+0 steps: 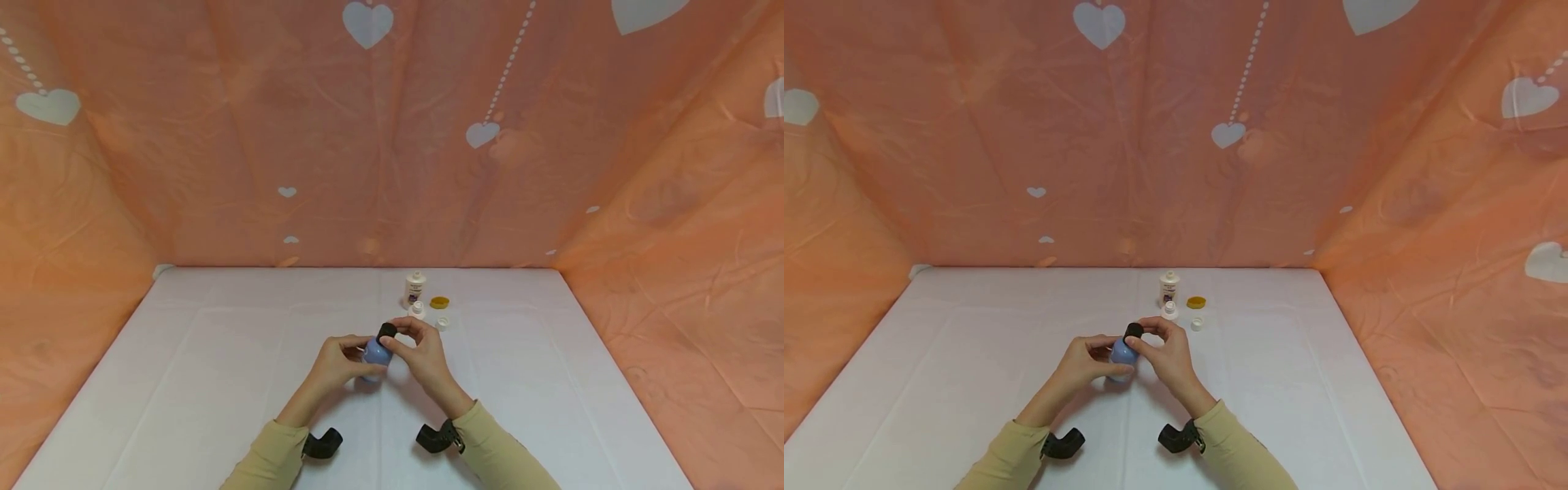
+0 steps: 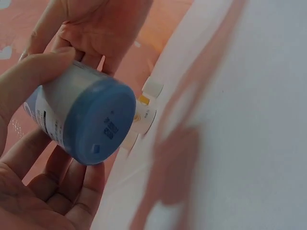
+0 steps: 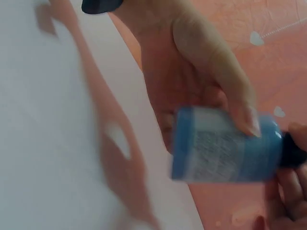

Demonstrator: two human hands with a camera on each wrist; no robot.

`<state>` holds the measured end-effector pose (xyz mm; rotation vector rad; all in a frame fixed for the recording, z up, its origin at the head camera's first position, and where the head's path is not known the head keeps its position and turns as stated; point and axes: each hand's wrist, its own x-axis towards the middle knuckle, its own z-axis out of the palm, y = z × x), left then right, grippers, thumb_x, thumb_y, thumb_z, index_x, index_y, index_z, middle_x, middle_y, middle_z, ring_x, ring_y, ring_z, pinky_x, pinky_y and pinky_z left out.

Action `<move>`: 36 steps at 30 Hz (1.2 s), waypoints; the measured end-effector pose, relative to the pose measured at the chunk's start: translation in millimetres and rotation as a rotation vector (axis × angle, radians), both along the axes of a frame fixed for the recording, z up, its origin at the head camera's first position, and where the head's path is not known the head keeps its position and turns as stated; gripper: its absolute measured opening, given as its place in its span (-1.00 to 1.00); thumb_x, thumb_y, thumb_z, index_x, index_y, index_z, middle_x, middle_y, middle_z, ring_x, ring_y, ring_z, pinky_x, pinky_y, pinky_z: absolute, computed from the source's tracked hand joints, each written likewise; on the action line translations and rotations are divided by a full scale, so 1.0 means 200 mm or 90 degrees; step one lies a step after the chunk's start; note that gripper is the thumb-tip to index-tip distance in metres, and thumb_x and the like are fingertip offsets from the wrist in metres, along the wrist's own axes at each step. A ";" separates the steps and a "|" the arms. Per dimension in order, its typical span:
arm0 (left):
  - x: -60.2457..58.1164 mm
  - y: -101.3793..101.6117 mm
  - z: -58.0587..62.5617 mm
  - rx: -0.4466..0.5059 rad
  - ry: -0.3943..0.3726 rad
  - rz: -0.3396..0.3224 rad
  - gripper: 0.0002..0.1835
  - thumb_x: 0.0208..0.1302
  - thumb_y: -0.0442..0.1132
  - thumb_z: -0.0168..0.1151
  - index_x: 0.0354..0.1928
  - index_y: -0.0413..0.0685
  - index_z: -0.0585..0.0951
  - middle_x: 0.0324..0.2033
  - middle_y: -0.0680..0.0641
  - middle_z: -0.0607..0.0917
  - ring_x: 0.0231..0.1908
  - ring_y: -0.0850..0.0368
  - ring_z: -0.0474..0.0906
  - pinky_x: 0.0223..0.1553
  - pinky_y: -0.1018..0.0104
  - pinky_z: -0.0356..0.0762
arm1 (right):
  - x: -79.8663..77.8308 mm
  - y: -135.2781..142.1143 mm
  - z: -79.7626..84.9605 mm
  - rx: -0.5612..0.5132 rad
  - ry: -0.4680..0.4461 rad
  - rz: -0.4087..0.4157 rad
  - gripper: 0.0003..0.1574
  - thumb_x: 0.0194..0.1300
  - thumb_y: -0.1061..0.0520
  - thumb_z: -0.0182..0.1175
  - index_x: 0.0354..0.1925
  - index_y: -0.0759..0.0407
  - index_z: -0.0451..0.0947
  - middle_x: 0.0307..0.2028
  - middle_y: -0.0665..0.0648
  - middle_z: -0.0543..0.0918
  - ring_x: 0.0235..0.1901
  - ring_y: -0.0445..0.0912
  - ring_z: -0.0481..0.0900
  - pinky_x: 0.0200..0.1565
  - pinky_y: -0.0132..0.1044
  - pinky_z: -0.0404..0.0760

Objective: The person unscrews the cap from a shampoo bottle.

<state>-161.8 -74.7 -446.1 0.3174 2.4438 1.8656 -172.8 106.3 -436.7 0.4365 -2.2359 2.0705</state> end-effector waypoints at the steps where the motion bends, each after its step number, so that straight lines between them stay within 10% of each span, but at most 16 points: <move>1: -0.01 -0.01 -0.02 0.003 -0.006 -0.004 -0.49 -0.16 -0.38 0.56 -0.05 -0.33 0.67 -0.29 -0.10 0.69 -0.31 0.03 0.59 -0.28 0.32 0.58 | 0.00 0.00 0.00 -0.002 0.000 0.011 -0.67 0.12 0.36 0.36 -0.11 0.44 0.58 -0.15 0.25 0.65 -0.07 -0.03 0.55 0.10 0.08 0.38; 9: -0.08 -0.01 -0.16 0.006 0.020 -0.002 -0.47 -0.21 -0.32 0.61 -0.07 -0.20 0.70 -0.27 -0.05 0.69 -0.32 0.12 0.60 -0.27 0.36 0.58 | -0.02 0.03 0.00 -0.003 -0.009 0.068 -0.56 0.18 0.38 0.30 0.03 0.49 0.51 -0.01 0.33 0.60 0.03 -0.05 0.50 0.20 0.04 0.31; 17: -0.08 0.00 -0.15 0.020 0.055 0.016 -0.46 -0.24 -0.33 0.62 -0.07 -0.18 0.70 -0.34 -0.04 0.65 -0.32 0.09 0.62 -0.24 0.29 0.62 | -0.08 0.02 -0.12 -0.060 -0.018 0.075 -0.42 0.16 0.40 0.30 0.16 0.45 0.40 0.06 0.34 0.54 0.03 0.02 0.51 0.20 0.03 0.36; 36: -0.05 0.02 -0.11 0.009 0.046 0.044 -0.45 -0.23 -0.34 0.61 -0.05 -0.18 0.69 -0.28 -0.04 0.67 -0.27 0.06 0.63 -0.20 0.22 0.62 | -0.08 -0.02 -0.10 -0.095 -0.063 -0.046 -0.59 0.01 0.38 0.43 -0.19 0.40 0.45 -0.27 0.10 0.55 -0.21 -0.10 0.50 -0.08 -0.27 0.49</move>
